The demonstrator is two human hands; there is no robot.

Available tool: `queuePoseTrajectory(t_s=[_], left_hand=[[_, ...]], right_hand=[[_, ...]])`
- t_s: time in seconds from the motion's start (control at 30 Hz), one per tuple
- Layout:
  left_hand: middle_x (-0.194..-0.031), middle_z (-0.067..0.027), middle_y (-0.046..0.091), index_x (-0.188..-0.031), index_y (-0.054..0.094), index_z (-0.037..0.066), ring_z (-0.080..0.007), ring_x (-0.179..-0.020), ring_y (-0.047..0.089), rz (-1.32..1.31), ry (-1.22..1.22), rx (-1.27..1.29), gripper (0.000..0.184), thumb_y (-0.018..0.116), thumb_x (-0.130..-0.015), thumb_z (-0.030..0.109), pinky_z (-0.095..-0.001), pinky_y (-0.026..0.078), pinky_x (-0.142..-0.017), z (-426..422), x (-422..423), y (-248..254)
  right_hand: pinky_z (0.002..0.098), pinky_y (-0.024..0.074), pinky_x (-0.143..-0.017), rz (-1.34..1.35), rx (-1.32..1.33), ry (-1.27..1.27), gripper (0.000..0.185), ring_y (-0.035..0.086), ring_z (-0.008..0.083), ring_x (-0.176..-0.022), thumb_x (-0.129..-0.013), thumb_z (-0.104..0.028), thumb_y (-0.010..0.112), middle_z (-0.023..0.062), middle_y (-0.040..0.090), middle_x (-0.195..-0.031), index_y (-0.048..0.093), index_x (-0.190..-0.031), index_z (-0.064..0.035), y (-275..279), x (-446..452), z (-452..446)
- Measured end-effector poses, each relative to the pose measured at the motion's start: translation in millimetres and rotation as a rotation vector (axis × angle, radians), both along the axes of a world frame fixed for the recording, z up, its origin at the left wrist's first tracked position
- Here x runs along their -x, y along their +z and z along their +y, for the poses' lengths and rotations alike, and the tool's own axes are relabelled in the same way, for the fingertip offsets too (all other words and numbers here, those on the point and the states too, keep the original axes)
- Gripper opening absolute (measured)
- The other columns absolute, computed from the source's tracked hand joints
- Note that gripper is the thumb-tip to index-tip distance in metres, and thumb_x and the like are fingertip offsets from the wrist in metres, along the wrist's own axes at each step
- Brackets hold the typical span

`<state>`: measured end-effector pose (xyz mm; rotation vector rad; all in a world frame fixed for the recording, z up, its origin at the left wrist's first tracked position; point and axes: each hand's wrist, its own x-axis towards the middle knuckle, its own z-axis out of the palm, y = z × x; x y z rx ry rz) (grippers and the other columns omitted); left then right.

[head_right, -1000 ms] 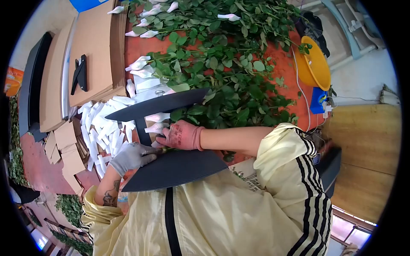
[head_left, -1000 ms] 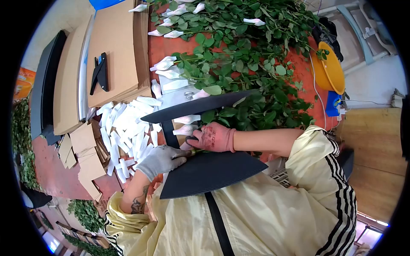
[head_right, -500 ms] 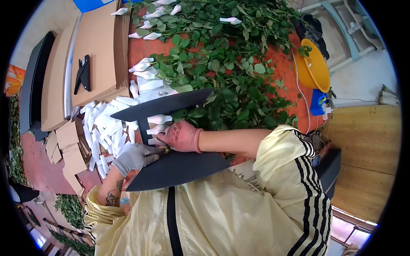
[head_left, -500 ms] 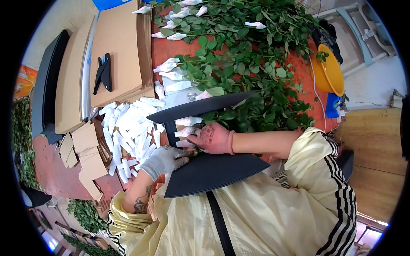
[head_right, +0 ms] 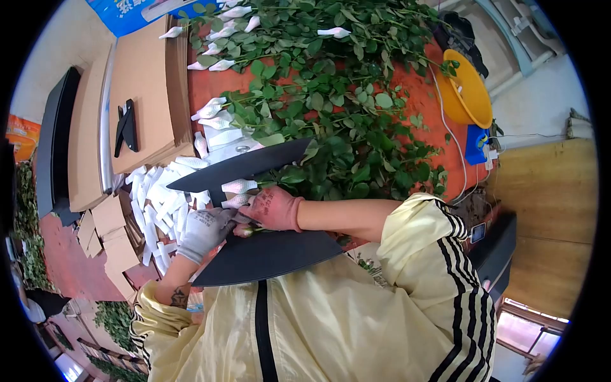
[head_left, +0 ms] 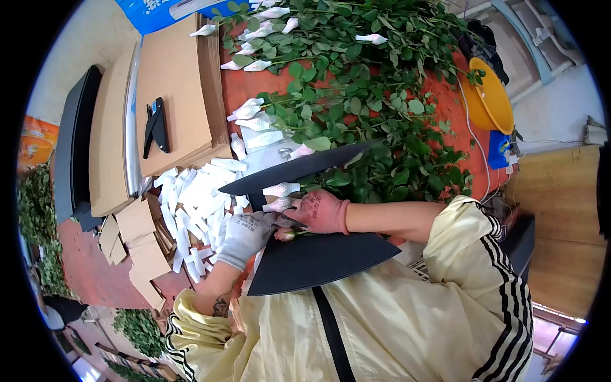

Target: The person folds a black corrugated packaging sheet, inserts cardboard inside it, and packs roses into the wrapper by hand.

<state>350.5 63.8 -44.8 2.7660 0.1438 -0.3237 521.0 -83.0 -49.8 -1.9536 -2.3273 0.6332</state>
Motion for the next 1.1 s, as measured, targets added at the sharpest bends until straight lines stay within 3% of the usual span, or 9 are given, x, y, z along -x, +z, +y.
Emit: queuePoseTrajectory(t_s=[0.17, 0.4, 0.5, 0.6, 0.67, 0.77, 0.83, 0.93, 1.1], left_hand=[[-0.082, -0.0067, 0.062, -0.092, 0.060, 0.013, -0.0248, -0.072, 0.064, 0.030, -0.013, -0.081, 0.016, 0.055, -0.079, 0.023, -0.0378, 0.048, -0.062, 5, 8, -7], [-0.081, -0.0075, 0.062, -0.087, 0.060, 0.014, -0.0261, -0.075, 0.063, -0.015, 0.074, -0.071, 0.013, 0.055, -0.077, 0.020, -0.0396, 0.048, -0.065, 16, 24, -2], [-0.084, -0.0089, 0.063, -0.092, 0.061, 0.015, -0.0275, -0.077, 0.063, 0.102, 0.095, -0.073, 0.016, 0.055, -0.078, 0.021, -0.0416, 0.048, -0.068, 34, 35, -1], [-0.089, -0.0099, 0.063, -0.099, 0.061, 0.014, -0.0288, -0.078, 0.063, 0.105, 0.299, -0.112, 0.022, 0.054, -0.079, 0.021, -0.0431, 0.047, -0.069, 54, 47, 22], [-0.091, -0.0099, 0.063, -0.106, 0.061, 0.015, -0.0296, -0.079, 0.062, -0.029, 0.360, -0.225, 0.028, 0.055, -0.080, 0.023, -0.0433, 0.047, -0.070, 47, 41, 51], [-0.094, -0.0089, 0.064, -0.108, 0.062, 0.015, -0.0283, -0.081, 0.063, -0.167, 0.071, 0.051, 0.029, 0.056, -0.080, 0.020, -0.0389, 0.049, -0.067, 22, 22, 47], [-0.096, -0.0067, 0.065, -0.105, 0.063, 0.015, -0.0264, -0.083, 0.064, -0.152, 0.032, 0.213, 0.027, 0.057, -0.079, 0.017, -0.0363, 0.051, -0.068, -8, -4, 52], [-0.096, -0.0054, 0.065, -0.102, 0.064, 0.015, -0.0252, -0.084, 0.064, -0.351, -0.020, 0.344, 0.024, 0.058, -0.078, 0.015, -0.0355, 0.051, -0.070, -14, -5, -39], [-0.091, -0.0079, 0.065, -0.100, 0.065, 0.013, -0.0257, -0.085, 0.063, -0.279, 0.056, 0.472, 0.021, 0.058, -0.081, 0.015, -0.0355, 0.050, -0.075, -9, -8, -27]], right_hand=[[0.0397, 0.0485, -0.072, 0.088, -0.049, -0.052, 0.042, 0.062, 0.0286, -0.082, -0.074, -0.021, 0.059, 0.0113, 0.061, -0.091, 0.056, -0.114, -0.0078, -6, -12, -14], [0.0396, 0.0486, -0.067, 0.073, -0.067, -0.038, 0.030, 0.061, 0.0278, -0.078, -0.080, -0.019, 0.052, 0.0115, 0.060, -0.086, 0.059, -0.108, -0.0103, -10, -9, -13], [0.0402, 0.0485, -0.064, 0.054, -0.066, -0.031, 0.027, 0.062, 0.0281, -0.076, -0.082, -0.018, 0.049, 0.0110, 0.060, -0.085, 0.060, -0.106, -0.0120, -7, -9, -10], [0.0400, 0.0483, -0.062, 0.016, -0.005, -0.018, 0.026, 0.062, 0.0280, -0.075, -0.083, -0.018, 0.049, 0.0101, 0.060, -0.084, 0.061, -0.105, -0.0132, -3, -10, -10], [0.0391, 0.0482, -0.061, -0.001, -0.024, 0.024, 0.024, 0.063, 0.0269, -0.075, -0.082, -0.019, 0.050, 0.0094, 0.060, -0.085, 0.062, -0.102, -0.0139, -4, -9, -8], [0.0383, 0.0481, -0.060, 0.030, -0.058, 0.007, 0.021, 0.063, 0.0258, -0.075, -0.081, -0.019, 0.051, 0.0093, 0.061, -0.086, 0.062, -0.098, -0.0139, -6, -9, -8], [0.0380, 0.0478, -0.058, 0.001, -0.085, 0.033, 0.018, 0.063, 0.0255, -0.073, -0.079, -0.019, 0.052, 0.0092, 0.061, -0.088, 0.061, -0.094, -0.0131, -1, -9, -7], [0.0381, 0.0483, -0.059, -0.052, -0.009, 0.070, 0.017, 0.063, 0.0252, -0.072, -0.076, -0.019, 0.055, 0.0092, 0.061, -0.089, 0.061, -0.090, -0.0118, 7, -11, -5], [0.0388, 0.0500, -0.063, -0.076, -0.075, 0.102, 0.018, 0.064, 0.0248, -0.076, -0.075, -0.022, 0.059, 0.0094, 0.061, -0.091, 0.060, -0.086, -0.0084, 32, -10, -6]])
